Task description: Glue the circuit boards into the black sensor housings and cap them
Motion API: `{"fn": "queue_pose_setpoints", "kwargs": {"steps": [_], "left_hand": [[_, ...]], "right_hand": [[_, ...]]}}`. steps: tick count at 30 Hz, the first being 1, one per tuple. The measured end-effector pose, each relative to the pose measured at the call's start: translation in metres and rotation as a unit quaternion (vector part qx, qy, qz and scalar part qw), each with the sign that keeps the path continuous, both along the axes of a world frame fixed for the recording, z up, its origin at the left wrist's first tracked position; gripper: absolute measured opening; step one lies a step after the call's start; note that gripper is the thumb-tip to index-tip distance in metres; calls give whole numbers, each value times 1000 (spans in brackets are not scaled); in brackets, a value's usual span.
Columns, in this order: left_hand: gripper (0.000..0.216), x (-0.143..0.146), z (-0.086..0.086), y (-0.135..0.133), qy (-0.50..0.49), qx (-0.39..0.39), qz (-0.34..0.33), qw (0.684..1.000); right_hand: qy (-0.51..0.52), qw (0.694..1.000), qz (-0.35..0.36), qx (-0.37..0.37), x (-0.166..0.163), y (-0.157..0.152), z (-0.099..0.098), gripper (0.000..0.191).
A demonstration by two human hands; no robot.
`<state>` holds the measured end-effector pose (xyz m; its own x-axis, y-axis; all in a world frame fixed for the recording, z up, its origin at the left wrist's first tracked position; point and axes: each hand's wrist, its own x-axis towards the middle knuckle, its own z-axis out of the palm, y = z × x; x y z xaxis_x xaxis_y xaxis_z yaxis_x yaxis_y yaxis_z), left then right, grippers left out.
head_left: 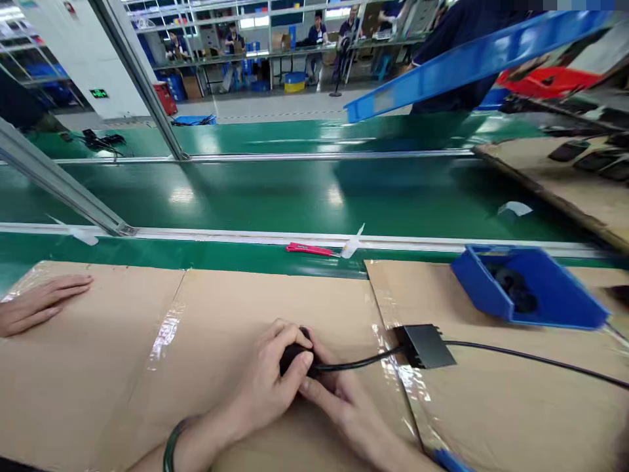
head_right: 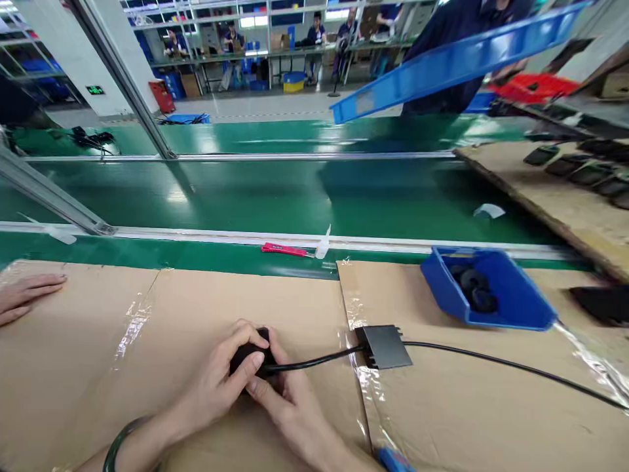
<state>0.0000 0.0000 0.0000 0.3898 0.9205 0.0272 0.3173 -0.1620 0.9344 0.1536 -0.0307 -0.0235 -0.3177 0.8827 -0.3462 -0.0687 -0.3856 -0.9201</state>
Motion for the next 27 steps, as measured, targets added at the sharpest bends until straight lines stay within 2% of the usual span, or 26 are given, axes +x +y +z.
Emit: {"fn": "queue_pose_setpoints", "kwargs": {"steps": [5, 8, 11, 16, 21, 27], "left_hand": [[29, 0, -1, 2, 4, -31, 10, 999], [41, -3, -4, 6, -40, -78, 23, 996], [42, -5, -4, 8, -79, -104, 17, 991], [39, -4, -2, 5, -56, -86, 21, 995], [41, -1, -7, 2, -14, -40, 45, 998], [46, -4, -5, 9, -47, -79, 42, 995]], "right_hand": [[-1, 1000, 9, 15, 2, 1, -2, 83], [-11, 999, 30, 6, 5, 5, -1, 81], [-9, 999, 41, 5, 6, 7, 0, 79], [17, 1000, 11, -2, 5, 6, -3, 71], [35, 999, -33, -9, -1, 5, -4, 68], [5, 999, -37, -23, 0, 4, -9, 74]]}}
